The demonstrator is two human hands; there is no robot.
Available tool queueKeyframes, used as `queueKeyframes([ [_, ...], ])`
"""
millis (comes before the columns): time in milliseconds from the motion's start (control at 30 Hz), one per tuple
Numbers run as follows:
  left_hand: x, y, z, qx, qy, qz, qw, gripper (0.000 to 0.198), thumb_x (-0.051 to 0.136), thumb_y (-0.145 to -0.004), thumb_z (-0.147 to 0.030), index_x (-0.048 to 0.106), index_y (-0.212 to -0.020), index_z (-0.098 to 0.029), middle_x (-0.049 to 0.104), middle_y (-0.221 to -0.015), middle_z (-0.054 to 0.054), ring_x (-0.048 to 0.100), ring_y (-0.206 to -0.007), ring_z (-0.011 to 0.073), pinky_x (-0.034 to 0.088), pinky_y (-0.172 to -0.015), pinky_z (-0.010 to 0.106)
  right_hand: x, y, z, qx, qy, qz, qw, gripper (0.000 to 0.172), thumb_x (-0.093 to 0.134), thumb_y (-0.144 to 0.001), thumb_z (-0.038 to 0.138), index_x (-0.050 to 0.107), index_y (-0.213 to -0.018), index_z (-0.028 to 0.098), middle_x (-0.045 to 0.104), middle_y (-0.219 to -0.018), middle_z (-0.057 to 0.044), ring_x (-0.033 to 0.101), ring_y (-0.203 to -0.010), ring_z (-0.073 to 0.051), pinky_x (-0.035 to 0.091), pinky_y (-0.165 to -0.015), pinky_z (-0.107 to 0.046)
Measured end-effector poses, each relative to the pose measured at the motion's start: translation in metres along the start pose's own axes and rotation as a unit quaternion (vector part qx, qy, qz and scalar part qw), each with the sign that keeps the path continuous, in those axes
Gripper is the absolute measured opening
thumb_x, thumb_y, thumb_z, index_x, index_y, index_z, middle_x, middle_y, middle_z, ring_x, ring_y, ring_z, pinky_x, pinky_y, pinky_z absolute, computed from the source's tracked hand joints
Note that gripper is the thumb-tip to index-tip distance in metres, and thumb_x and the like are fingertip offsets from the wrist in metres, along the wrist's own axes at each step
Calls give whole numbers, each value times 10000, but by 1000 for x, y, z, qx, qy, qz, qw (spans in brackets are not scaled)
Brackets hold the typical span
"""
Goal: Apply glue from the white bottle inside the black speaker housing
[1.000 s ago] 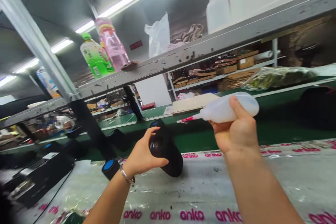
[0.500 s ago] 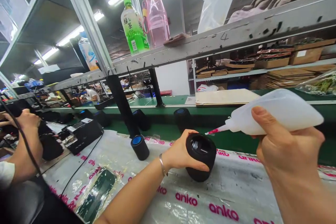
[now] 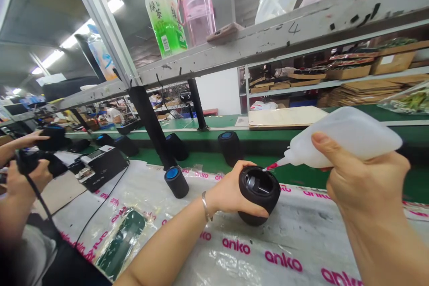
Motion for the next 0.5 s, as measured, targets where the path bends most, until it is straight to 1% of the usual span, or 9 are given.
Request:
queueKeyframes([
  [100,1,0,1,2,0,3,1000,980,913,-448,-385,407,-1277,-253,605,-1218,81,585,-1139,301,456,-977,445,0,0,-3,-23,-21,12,999,286,853,-580,310,693,-796,212,614,-916,-30,587,-827,-151,524,-724,-302],
  [167,1,-1,1,4,3,2,1000,980,913,-449,-379,407,-1278,-252,606,-1224,82,584,-1145,300,452,-985,444,-1,1,-3,-16,-11,16,1000,294,856,-576,305,698,-803,205,620,-930,-35,593,-841,-146,512,-690,-259],
  [233,1,-1,2,6,8,2,1000,982,914,-449,-369,406,-1281,-251,608,-1229,84,585,-1148,301,448,-989,444,-2,1,-3,-10,8,17,1000,319,855,-577,334,706,-822,194,625,-954,-44,596,-844,-138,500,-687,-241],
  [333,1,-1,2,7,13,2,1000,980,916,-446,-361,408,-1277,-248,610,-1230,85,583,-1154,308,444,-992,452,-3,0,-4,-17,21,16,1000,350,852,-586,355,711,-852,176,628,-980,-58,603,-854,-150,503,-705,-260],
  [433,1,-2,2,10,13,4,1000,979,914,-454,-366,403,-1279,-241,604,-1238,96,578,-1158,311,444,-997,454,-2,0,-1,-25,20,16,999,347,852,-593,351,712,-861,182,632,-979,-48,604,-853,-139,506,-701,-239],
  [467,1,-2,2,12,12,5,1000,984,914,-455,-367,397,-1283,-239,603,-1238,99,578,-1157,310,444,-1000,453,0,0,2,-14,16,9,1000,334,857,-586,329,714,-851,183,633,-974,-41,601,-849,-123,499,-688,-209],
  [500,1,-2,2,14,9,5,1000,991,915,-455,-369,392,-1286,-238,603,-1236,102,578,-1156,310,443,-1003,454,2,1,7,17,1,-9,1000,317,864,-566,278,714,-827,178,634,-962,-37,599,-848,-112,490,-674,-179],
])
Point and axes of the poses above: each hand's wrist, its own y-axis away from the middle knuckle, its own x-axis out of the palm, z = x × y, the point moved 1 cm from there along -y, towards the middle knuckle
